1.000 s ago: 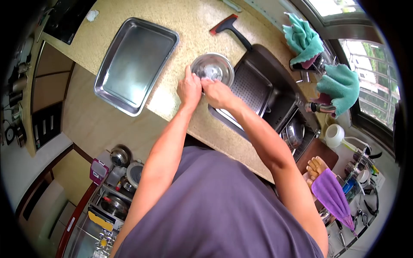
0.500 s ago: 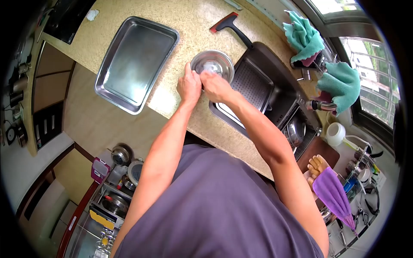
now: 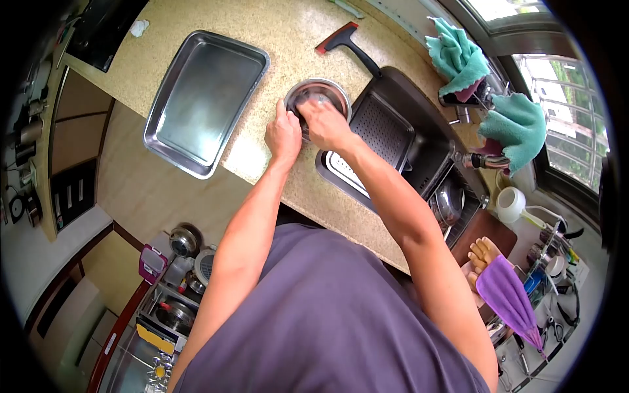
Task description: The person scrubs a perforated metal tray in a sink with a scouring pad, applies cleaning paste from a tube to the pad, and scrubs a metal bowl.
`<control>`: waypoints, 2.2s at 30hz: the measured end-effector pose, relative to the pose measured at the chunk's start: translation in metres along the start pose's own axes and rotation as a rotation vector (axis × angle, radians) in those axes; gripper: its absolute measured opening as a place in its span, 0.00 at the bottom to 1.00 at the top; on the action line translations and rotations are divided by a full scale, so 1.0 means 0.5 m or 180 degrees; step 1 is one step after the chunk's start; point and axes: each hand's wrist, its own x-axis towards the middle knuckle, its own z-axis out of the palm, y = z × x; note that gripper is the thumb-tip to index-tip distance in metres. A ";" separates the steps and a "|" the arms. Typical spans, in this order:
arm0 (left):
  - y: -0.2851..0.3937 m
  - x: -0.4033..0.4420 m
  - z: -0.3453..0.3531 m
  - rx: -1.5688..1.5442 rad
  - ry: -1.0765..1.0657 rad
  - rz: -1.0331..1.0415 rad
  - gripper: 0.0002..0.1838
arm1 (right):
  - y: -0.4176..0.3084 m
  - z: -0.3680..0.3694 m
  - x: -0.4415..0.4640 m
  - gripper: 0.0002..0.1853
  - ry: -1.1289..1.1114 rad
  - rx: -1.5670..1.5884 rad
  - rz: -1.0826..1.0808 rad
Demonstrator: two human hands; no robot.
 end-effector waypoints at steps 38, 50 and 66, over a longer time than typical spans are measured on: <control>0.024 0.006 -0.008 -0.0057 -0.0093 -0.0111 0.24 | 0.029 0.036 0.062 0.05 0.0840 0.0092 0.0963; 0.012 0.001 0.007 -0.0147 -0.0031 -0.0140 0.23 | 0.014 0.040 0.030 0.05 0.0673 0.0322 0.0441; 0.016 0.022 0.005 -0.0171 0.0027 0.0239 0.14 | 0.023 0.007 0.019 0.06 -0.0469 -0.0162 0.0566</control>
